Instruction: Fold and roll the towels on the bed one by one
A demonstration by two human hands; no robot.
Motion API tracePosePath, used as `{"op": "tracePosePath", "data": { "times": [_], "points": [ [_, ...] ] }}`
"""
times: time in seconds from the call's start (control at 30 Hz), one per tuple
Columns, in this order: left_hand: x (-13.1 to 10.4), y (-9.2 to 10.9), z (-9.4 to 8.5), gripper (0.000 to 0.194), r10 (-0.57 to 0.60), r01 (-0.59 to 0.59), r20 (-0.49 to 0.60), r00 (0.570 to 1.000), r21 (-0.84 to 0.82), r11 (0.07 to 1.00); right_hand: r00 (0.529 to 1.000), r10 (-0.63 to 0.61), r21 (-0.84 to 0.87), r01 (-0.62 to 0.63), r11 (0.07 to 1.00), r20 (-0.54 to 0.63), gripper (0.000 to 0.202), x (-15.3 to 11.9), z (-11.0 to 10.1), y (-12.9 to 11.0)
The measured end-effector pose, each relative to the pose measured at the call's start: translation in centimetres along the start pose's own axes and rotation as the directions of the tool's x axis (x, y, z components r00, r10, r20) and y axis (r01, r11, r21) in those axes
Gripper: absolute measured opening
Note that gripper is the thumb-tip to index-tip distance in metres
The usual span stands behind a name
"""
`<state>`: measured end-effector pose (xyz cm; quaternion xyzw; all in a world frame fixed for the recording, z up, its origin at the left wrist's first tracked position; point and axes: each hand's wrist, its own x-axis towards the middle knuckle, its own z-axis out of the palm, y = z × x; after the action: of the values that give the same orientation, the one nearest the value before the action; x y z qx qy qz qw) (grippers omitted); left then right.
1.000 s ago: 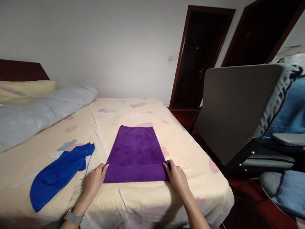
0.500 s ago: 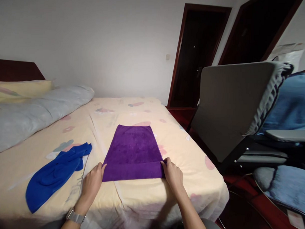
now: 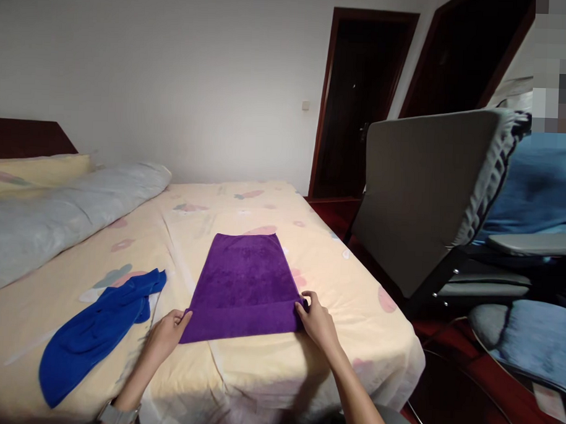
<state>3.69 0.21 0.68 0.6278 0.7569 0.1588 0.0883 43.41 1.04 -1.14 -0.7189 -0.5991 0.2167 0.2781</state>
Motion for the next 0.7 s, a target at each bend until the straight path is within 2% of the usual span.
{"op": "tracePosePath", "data": {
  "times": [0.13, 0.2, 0.27, 0.33, 0.4, 0.5, 0.57, 0.63, 0.7],
  "points": [
    [0.2, -0.8, 0.3, 0.022, -0.001, -0.007, -0.051, 0.999, -0.165, 0.986, 0.997, -0.073, 0.100, 0.073, 0.992, -0.003, 0.038, 0.3, -0.1, 0.5],
    [0.1, -1.4, 0.4, 0.021, 0.031, -0.055, -0.097, 0.995, -0.253, 0.966, 0.992, -0.126, 0.145, 0.124, 0.982, 0.007, 0.041, 0.3, -0.5, 0.9],
    [0.0, -1.8, 0.2, 0.024, 0.103, -0.139, -0.157, 0.982, -0.240, 0.961, 0.976, -0.216, 0.172, 0.214, 0.962, -0.013, 0.040, 0.1, -1.4, 1.2],
    [-0.3, -2.0, -0.4, 0.023, 0.236, -0.276, -0.229, 0.944, -0.160, 0.948, 0.936, -0.349, 0.127, 0.351, 0.928, -0.040, 0.035, -0.5, -2.6, 1.1],
    [-0.7, -1.9, -1.2, 0.027, 0.419, -0.450, -0.250, 0.873, -0.079, 0.890, 0.876, -0.483, 0.055, 0.483, 0.874, -0.007, 0.029, -1.2, -3.7, 0.8],
    [-1.5, -1.8, -1.5, 0.029, 0.623, -0.632, -0.147, 0.768, -0.018, 0.775, 0.784, -0.607, -0.016, 0.614, 0.789, 0.128, 0.039, -2.2, -3.8, 0.3],
    [-1.8, -1.9, -1.0, 0.043, 0.680, -0.680, -0.046, 0.732, 0.010, 0.733, 0.752, -0.636, -0.086, 0.655, 0.751, 0.175, 0.055, -2.3, -2.8, 0.2],
    [-1.8, -2.2, -0.1, 0.055, 0.685, -0.686, 0.043, 0.727, 0.024, 0.727, 0.750, -0.635, -0.162, 0.661, 0.733, 0.185, 0.061, -1.9, -1.6, 0.2],
    [-1.7, -2.6, 0.4, 0.061, 0.653, -0.657, 0.094, 0.751, 0.008, 0.754, 0.764, -0.620, -0.195, 0.645, 0.739, 0.179, 0.063, -1.4, -0.7, 0.4]
  ]
}}
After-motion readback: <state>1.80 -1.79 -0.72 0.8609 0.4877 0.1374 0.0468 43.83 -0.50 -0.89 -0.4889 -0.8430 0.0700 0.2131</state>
